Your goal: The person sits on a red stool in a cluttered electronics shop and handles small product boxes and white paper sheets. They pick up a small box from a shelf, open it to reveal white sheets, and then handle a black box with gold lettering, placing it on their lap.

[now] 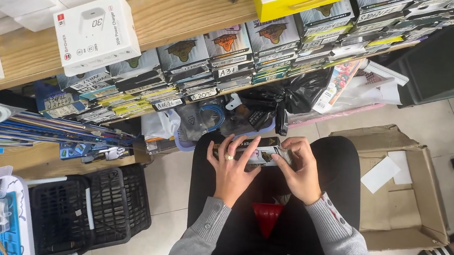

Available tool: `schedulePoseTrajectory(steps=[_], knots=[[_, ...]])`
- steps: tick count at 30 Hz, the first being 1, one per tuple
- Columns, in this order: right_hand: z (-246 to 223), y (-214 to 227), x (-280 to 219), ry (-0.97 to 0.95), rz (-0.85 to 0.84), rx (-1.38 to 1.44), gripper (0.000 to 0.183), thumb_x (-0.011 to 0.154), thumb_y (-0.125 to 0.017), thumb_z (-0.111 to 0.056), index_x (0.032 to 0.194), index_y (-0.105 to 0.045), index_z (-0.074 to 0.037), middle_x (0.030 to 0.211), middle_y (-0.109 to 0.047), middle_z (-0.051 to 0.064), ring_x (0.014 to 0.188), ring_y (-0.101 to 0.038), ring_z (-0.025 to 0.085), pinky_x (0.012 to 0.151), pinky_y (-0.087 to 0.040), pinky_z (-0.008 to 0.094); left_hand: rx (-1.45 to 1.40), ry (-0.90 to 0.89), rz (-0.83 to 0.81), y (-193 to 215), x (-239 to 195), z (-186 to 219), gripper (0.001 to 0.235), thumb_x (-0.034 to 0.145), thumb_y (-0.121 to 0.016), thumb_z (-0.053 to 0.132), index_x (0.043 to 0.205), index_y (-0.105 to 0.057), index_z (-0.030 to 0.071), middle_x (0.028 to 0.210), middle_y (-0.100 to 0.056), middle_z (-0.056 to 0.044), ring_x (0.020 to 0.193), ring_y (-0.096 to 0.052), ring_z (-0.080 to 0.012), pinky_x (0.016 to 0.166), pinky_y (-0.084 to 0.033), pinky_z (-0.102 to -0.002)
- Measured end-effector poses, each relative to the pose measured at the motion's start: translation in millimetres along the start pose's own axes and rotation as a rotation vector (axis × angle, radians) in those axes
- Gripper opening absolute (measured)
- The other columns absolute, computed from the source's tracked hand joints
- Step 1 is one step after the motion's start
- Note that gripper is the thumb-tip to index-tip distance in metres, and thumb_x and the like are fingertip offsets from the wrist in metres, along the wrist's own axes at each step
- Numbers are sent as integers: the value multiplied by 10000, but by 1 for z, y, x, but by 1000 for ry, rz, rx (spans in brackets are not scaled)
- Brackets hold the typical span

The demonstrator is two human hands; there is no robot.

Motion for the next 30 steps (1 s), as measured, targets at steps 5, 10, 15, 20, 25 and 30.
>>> schedulePoseTrajectory(steps=[5,10,15,20,25,30], knots=[[5,-4,-2,-72,-9,41,195,904,-750,-22,996,-581,3,1004,-614,146,1082,-661,291,981,-496,591,-22,-4,24,3,2,0,844,737,-833,319,1489,-457,384,1424,-470,-25,1368,-436,-290,1084,-198,-717],[4,5,2,-154,116,49,133,1007,-644,-75,1106,-572,-23,997,-681,128,1090,-639,252,987,-498,554,-329,93,74,19,15,-1,921,661,-919,395,1467,-492,267,1593,-346,-140,1477,-323,-433,1096,-270,-702],[20,7,0,-515,214,299,239,1067,-552,-239,1227,-520,-65,1040,-571,108,981,-603,205,826,-578,378,-655,71,186,43,17,1,979,608,-980,334,1417,-452,179,1613,-306,-248,1491,-318,-454,1128,-304,-664],[38,0,-8,-794,172,506,306,1072,-522,-289,1271,-510,-57,1061,-518,100,917,-612,174,724,-610,289,-1102,104,75,54,22,10,741,707,-908,130,1356,-559,54,1600,-338,-228,1425,-447,-375,1017,-538,-388],[56,-9,-14,-925,28,544,485,1032,-573,-303,1387,-437,-1,1036,-540,159,871,-688,205,758,-647,371,-1030,133,124,45,25,-4,724,815,-851,145,1443,-493,192,1692,-82,-215,1493,-332,-380,1174,-363,-475],[50,-8,-11,-924,35,625,535,1041,-551,-286,1454,-374,5,1075,-514,168,923,-678,199,800,-640,377,-1001,108,205,59,27,1,682,784,-875,155,1371,-531,107,1637,-214,-259,1424,-442,-388,1127,-424,-444]])
Point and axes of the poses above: each hand's wrist, its own x-axis towards the middle knuckle, its own y-axis out of the back of the hand, z = x × y, the point moved 5 cm from there along x, towards the middle knuckle
